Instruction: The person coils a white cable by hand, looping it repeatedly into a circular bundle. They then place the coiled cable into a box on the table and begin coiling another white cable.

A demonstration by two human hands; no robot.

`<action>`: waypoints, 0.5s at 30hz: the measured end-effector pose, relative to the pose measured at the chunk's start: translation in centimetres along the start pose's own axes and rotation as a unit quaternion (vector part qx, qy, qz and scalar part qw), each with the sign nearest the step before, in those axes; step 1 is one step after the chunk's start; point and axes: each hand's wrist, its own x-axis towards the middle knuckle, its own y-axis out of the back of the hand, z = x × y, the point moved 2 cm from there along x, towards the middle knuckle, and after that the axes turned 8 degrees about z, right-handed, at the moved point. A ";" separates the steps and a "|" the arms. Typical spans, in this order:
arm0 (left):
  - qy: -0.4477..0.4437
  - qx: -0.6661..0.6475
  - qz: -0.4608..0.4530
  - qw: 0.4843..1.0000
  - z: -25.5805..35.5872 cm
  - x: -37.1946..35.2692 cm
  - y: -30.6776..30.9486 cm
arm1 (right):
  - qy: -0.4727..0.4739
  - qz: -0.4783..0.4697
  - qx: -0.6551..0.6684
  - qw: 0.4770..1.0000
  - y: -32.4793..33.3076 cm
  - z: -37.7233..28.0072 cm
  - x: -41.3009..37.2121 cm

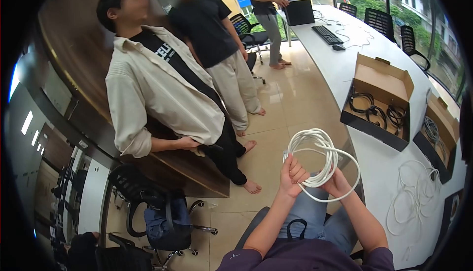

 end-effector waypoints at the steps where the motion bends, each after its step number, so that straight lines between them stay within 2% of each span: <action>1: 0.001 0.000 0.000 1.000 0.1 -0.2 0.2 | 0.009 0.019 -0.046 0.999 0.2 -0.2 0.7; 4: 0.010 -0.011 0.025 1.000 -0.1 -0.5 0.6 | -0.012 -0.041 0.014 0.999 -0.7 -1.4 1.5; 5: 0.017 -0.027 0.039 0.999 -0.4 -0.5 0.6 | -0.045 -0.059 0.084 0.994 -1.1 -2.0 1.2; 9: 0.048 -0.048 0.031 0.997 -1.3 -0.2 0.7 | -0.011 -0.166 0.172 0.971 -3.1 -3.4 1.9; 12: 0.041 -0.035 0.031 0.998 -1.2 0.0 0.4 | 0.019 -0.123 0.110 0.986 -1.3 -3.7 3.1; 13: 0.040 -0.034 0.023 0.998 -1.0 0.1 0.1 | 0.025 -0.079 0.091 0.992 -0.9 -3.8 3.1; 15: 0.006 -0.008 0.055 0.998 -0.1 0.1 0.2 | 0.092 -0.020 0.047 0.994 0.0 -4.0 3.6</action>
